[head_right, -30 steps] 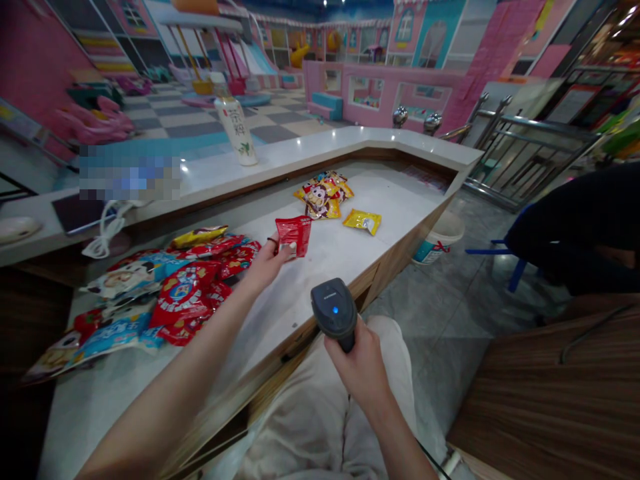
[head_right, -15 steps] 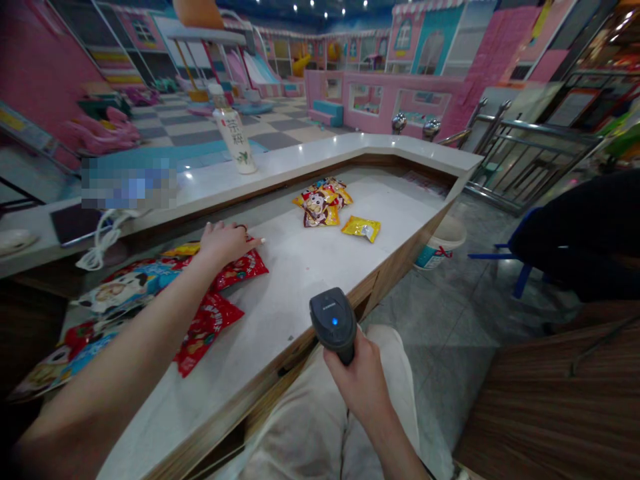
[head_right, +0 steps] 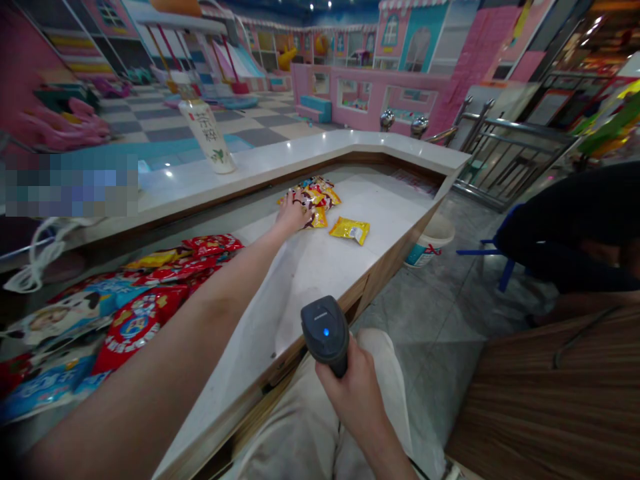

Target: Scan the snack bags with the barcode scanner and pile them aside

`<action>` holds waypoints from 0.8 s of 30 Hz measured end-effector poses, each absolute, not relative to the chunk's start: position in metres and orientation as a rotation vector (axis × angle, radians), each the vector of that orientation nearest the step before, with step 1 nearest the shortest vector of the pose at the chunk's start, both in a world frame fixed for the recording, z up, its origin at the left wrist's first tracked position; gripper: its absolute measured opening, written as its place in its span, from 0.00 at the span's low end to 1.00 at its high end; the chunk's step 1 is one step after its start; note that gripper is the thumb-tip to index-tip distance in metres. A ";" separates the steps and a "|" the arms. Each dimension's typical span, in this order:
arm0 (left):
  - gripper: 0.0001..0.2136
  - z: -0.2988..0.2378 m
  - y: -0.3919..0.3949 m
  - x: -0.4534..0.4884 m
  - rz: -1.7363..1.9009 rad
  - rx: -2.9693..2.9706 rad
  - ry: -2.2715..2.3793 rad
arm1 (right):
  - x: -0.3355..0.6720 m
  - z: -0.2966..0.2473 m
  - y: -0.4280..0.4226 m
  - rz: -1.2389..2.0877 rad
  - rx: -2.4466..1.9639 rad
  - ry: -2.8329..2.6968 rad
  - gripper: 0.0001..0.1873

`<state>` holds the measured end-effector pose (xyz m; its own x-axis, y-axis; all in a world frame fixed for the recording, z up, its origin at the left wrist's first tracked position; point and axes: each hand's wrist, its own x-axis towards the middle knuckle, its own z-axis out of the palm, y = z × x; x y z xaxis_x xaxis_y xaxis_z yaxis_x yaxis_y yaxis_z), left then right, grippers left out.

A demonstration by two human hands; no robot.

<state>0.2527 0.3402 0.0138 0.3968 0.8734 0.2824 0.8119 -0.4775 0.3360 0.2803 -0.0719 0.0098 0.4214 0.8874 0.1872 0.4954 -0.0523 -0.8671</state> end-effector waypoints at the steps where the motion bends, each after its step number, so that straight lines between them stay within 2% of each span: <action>1: 0.40 0.014 0.342 0.254 0.613 2.497 1.522 | 0.280 0.010 -0.072 0.508 -1.691 -1.215 0.07; 5: 0.35 0.010 0.329 0.247 0.592 2.487 1.445 | 0.277 0.011 -0.074 0.517 -1.663 -1.201 0.07; 9: 0.32 0.001 0.289 0.228 0.778 2.330 1.334 | 0.272 0.014 -0.076 0.501 -1.630 -1.195 0.07; 14: 0.31 -0.004 0.226 0.196 1.023 1.580 1.013 | 0.267 0.018 -0.081 0.509 -1.592 -1.217 0.09; 18: 0.23 -0.003 0.173 0.166 0.943 0.919 0.674 | 0.265 0.020 -0.085 0.489 -1.609 -1.204 0.08; 21: 0.16 -0.008 0.144 0.149 0.857 0.672 0.555 | 0.263 0.020 -0.087 0.493 -1.614 -1.201 0.08; 24: 0.15 -0.020 0.130 0.143 0.871 0.565 0.625 | 0.259 0.017 -0.086 0.506 -1.603 -1.223 0.08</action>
